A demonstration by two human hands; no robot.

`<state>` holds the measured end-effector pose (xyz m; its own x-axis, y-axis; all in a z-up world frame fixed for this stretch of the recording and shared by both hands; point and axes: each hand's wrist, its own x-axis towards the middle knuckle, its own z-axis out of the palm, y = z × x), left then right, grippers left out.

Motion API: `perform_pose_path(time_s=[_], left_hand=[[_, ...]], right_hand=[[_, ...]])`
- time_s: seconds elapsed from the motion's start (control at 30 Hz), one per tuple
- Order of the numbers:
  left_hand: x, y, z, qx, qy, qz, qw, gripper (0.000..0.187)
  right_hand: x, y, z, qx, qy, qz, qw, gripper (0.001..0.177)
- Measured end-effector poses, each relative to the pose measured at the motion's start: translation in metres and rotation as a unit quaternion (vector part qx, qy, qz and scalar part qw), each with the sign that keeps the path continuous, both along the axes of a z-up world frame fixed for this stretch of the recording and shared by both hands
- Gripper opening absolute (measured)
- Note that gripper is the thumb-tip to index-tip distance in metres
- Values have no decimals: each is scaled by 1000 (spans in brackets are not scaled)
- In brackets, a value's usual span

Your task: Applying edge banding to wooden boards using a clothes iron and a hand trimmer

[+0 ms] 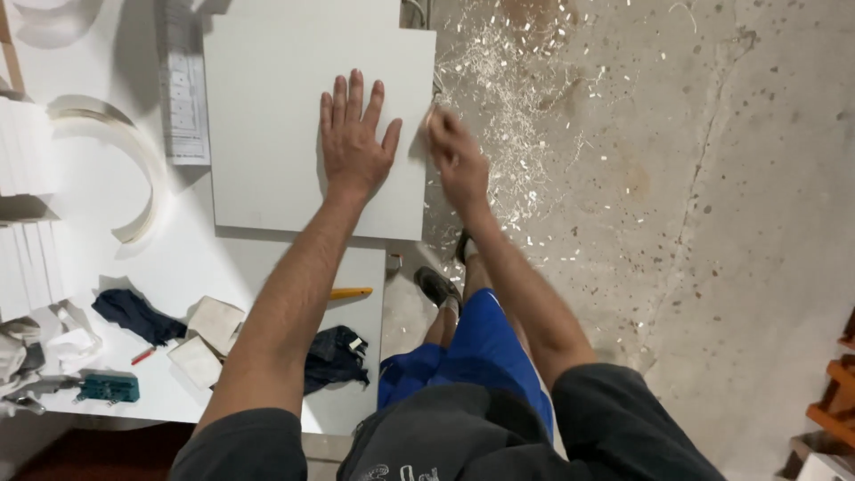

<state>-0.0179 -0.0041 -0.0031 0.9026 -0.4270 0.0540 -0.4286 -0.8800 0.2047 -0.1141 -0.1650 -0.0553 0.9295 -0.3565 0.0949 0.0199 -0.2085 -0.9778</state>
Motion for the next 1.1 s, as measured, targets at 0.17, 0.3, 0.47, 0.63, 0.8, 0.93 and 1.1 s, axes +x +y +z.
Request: perform_pose_path(time_s=[0.17,0.3,0.47,0.63,0.8,0.93,1.1], left_hand=[[2,-1,4,-17,1,5,1000,57],[3,2,-6,-26,-18,0,999,58],[5,1,-6,-27,-9,-4,1000,59],[4,4,-21,-18,-12,15,1000,61],[6,5,-29,-10,-12,17,1000,62],[7,4,-33,-12,-36,6,999,60],[6,4,-24,-9,-52,7,999,60]], right_hand=[[-135,58,13,4,-15,-13,1000,25],[-11,6,-5,-298,39,86,950,42],[97,-25,14,-115,19,17,993,32],[-40,26,-15,-78,-62,-16,995,29],[88,-17,2,-73,-49,-14,996,26],[72,-15,25,-33,30,-4,999,27],[70,-22,-22,-143,43,0,989,26]])
